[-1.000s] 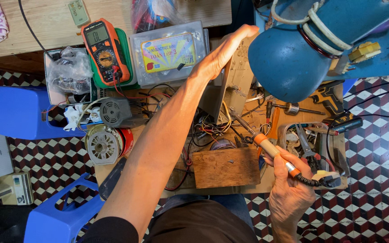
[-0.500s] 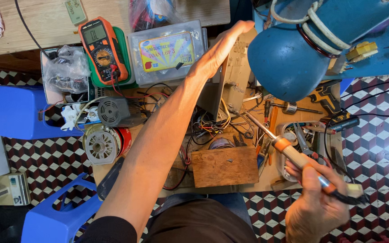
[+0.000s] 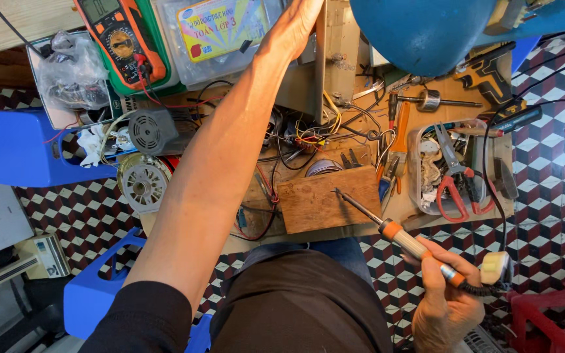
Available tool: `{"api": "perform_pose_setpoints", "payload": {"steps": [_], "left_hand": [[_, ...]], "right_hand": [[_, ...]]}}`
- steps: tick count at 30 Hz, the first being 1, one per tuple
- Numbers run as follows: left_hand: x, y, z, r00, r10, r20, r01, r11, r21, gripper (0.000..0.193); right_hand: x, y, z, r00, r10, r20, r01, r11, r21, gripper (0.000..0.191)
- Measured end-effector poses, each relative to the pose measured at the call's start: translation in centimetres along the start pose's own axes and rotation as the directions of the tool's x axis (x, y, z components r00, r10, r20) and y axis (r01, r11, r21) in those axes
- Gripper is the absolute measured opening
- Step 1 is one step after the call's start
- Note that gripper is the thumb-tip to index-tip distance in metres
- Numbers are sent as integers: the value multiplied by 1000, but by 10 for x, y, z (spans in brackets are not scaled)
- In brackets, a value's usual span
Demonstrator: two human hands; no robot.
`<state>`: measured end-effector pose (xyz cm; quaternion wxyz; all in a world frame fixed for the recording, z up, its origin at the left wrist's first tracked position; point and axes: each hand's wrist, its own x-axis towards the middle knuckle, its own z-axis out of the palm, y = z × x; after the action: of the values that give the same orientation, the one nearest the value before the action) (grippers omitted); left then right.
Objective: The person holds a beige plastic housing with internal wiring and uses a soldering iron to heat and join wires inside the housing. The person repeatedly repositions the housing and applies the soldering iron to different wire junctions throughout the clip.
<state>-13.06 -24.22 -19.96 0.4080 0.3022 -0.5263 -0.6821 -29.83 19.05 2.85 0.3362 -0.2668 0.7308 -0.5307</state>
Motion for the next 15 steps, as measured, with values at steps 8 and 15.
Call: {"api": "perform_pose_setpoints", "payload": {"steps": [8,15], "left_hand": [[-14,20,12,1000,-8,0,8,999,49,88],[-17,25,21,1000,-1,0,1,998,68,90]], "right_hand": [[-8,1,0,999,-24,-25,24,1000,7,13],[-12,6,-5,999,16,-52,-22,993,-120,15]]}}
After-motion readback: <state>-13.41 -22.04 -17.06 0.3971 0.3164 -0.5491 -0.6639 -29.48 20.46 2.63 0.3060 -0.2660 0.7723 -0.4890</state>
